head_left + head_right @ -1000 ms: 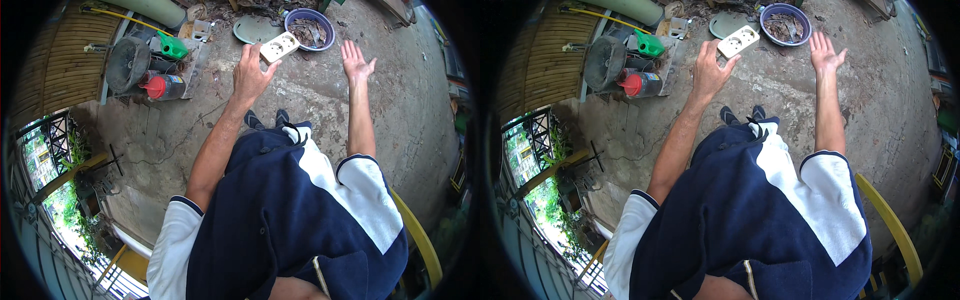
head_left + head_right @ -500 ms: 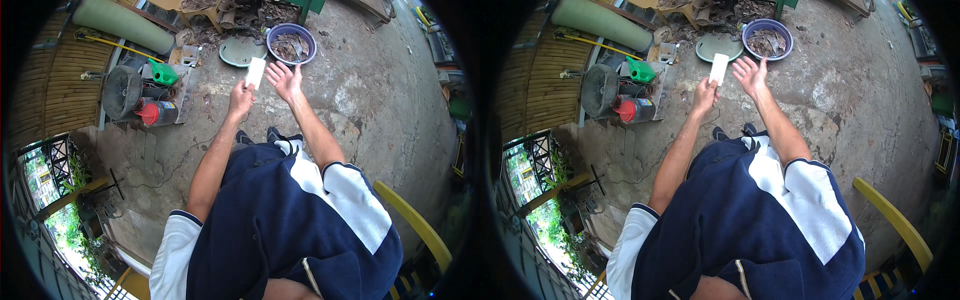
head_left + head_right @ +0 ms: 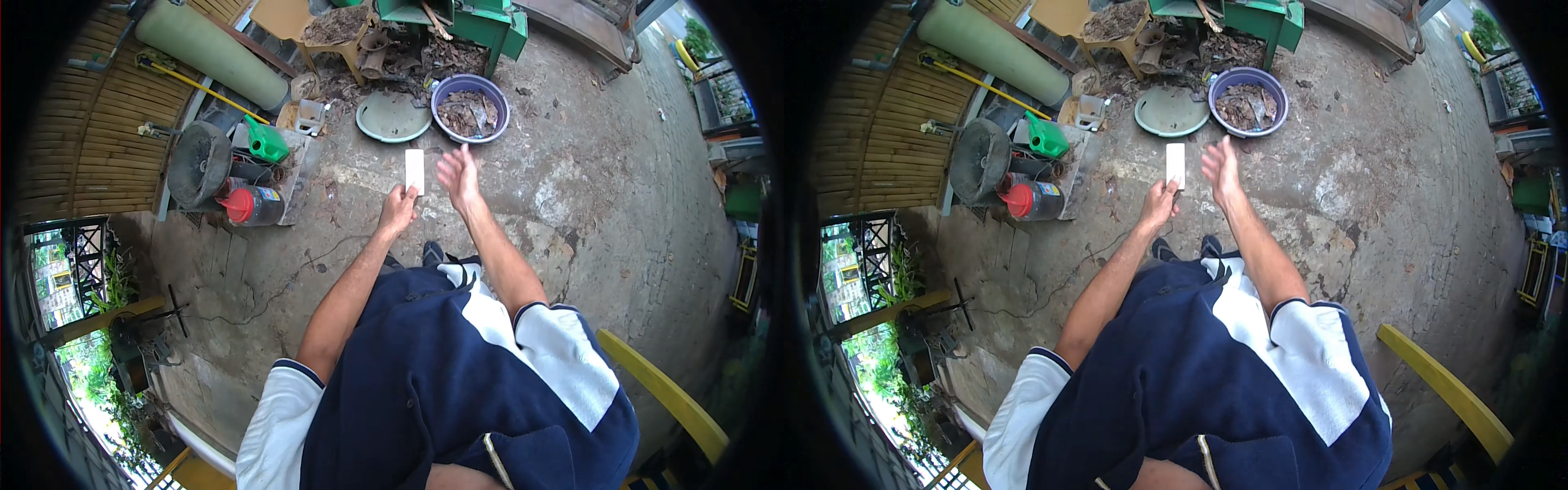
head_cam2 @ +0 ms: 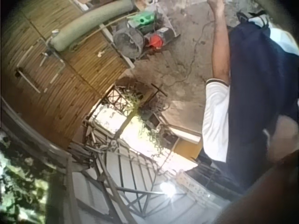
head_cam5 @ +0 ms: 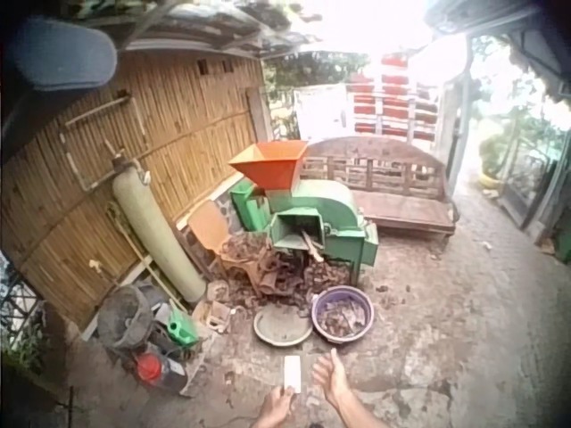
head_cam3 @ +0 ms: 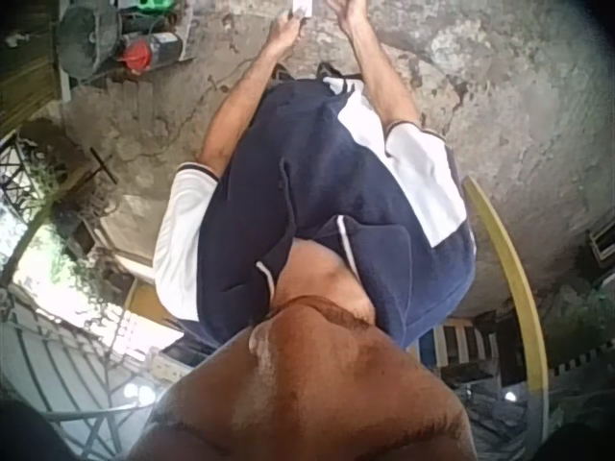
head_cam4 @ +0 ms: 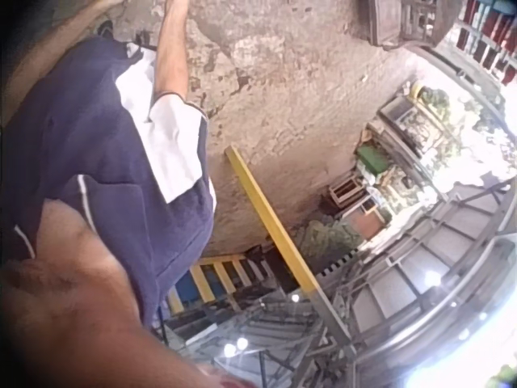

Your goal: The recorder fits a drive belt onto a motor pulley for a shredder machine, uses a stick to clear the hopper, and checks the electrical connection.

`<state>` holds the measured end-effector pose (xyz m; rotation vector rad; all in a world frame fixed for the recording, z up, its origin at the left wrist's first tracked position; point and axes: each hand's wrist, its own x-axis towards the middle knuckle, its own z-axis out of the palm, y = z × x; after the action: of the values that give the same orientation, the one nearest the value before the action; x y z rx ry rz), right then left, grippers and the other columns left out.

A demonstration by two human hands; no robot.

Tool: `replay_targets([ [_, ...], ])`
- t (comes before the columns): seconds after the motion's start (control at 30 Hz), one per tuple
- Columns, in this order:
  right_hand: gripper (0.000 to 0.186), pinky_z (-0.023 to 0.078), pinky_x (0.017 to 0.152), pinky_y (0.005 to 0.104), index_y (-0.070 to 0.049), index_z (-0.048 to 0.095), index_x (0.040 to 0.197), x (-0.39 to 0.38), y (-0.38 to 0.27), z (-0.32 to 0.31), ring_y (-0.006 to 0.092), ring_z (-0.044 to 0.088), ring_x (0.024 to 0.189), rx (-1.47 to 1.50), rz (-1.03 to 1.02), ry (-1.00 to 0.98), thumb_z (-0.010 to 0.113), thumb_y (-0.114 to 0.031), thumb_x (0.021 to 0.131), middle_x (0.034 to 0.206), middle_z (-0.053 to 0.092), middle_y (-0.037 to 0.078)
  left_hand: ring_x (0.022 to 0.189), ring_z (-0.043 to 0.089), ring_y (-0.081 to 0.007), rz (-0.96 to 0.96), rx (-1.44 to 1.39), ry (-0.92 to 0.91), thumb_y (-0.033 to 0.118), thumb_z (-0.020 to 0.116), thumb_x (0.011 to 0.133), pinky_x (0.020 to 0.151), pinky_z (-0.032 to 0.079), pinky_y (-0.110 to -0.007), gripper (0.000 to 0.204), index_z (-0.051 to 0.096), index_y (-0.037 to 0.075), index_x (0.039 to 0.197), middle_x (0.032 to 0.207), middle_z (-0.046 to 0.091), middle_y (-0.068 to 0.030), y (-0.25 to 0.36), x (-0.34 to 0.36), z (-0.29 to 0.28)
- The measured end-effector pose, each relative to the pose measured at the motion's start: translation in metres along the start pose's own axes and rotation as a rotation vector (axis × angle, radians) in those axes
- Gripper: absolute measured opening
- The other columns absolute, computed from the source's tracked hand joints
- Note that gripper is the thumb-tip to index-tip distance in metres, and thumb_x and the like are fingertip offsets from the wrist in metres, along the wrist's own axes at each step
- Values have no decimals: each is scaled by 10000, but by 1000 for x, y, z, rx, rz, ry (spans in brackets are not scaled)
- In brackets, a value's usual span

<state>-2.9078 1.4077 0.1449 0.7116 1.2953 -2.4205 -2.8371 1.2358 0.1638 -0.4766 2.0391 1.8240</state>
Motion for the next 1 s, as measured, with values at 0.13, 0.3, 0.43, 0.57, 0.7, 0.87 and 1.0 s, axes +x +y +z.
replay_targets([
  [0.13,794,398,1054,497,-58,524,1379,-31,17,-12,290,570,1214,-274,308,-120,609,-679,892,1288,620,143,570,607,-110,-2,259,75,429,598,1003,492,476,-287,447,607,-14,1060,760,632,-54,10,2,4],
  [0.3,353,592,741,337,-146,604,1191,-52,44,-15,186,694,829,98,354,-180,610,-444,1001,990,695,58,1333,478,-445,322,462,-120,145,632,844,1130,398,-479,642,440,-105,1403,1391,489,-350,-4,3,26],
  [0.43,412,583,865,436,-68,606,1109,-43,23,-12,326,686,1032,511,378,10,588,-469,1010,1132,686,159,1072,610,-368,639,564,78,86,693,834,977,494,-455,685,428,-55,1451,1169,607,-235,3,-26,36],
  [0.57,495,565,901,455,-10,635,990,-35,-33,-25,297,683,934,497,222,95,654,-504,956,991,704,163,900,694,-361,434,612,17,113,722,828,772,531,-495,614,513,51,1402,1042,686,-200,-4,-58,-11],
  [0.7,378,538,734,394,-59,635,891,14,-105,-131,247,644,795,459,-51,78,720,-424,931,827,670,103,957,680,-404,372,969,81,176,666,809,836,508,-526,415,662,28,1196,969,713,-225,-83,-84,-114],
  [0.87,308,375,560,312,-160,569,876,44,-221,-243,138,484,623,302,-296,333,771,-392,900,731,553,-8,874,657,-346,706,1167,554,96,714,786,764,502,-490,189,702,90,975,907,689,-101,-257,-223,-365],
  [1.0,336,276,475,288,-182,491,901,39,-269,-264,133,342,558,278,-360,556,751,-394,920,711,447,-15,904,614,-379,120,1148,1287,72,621,884,781,497,-483,154,621,32,1033,951,625,-156,-238,-381,-473],
])
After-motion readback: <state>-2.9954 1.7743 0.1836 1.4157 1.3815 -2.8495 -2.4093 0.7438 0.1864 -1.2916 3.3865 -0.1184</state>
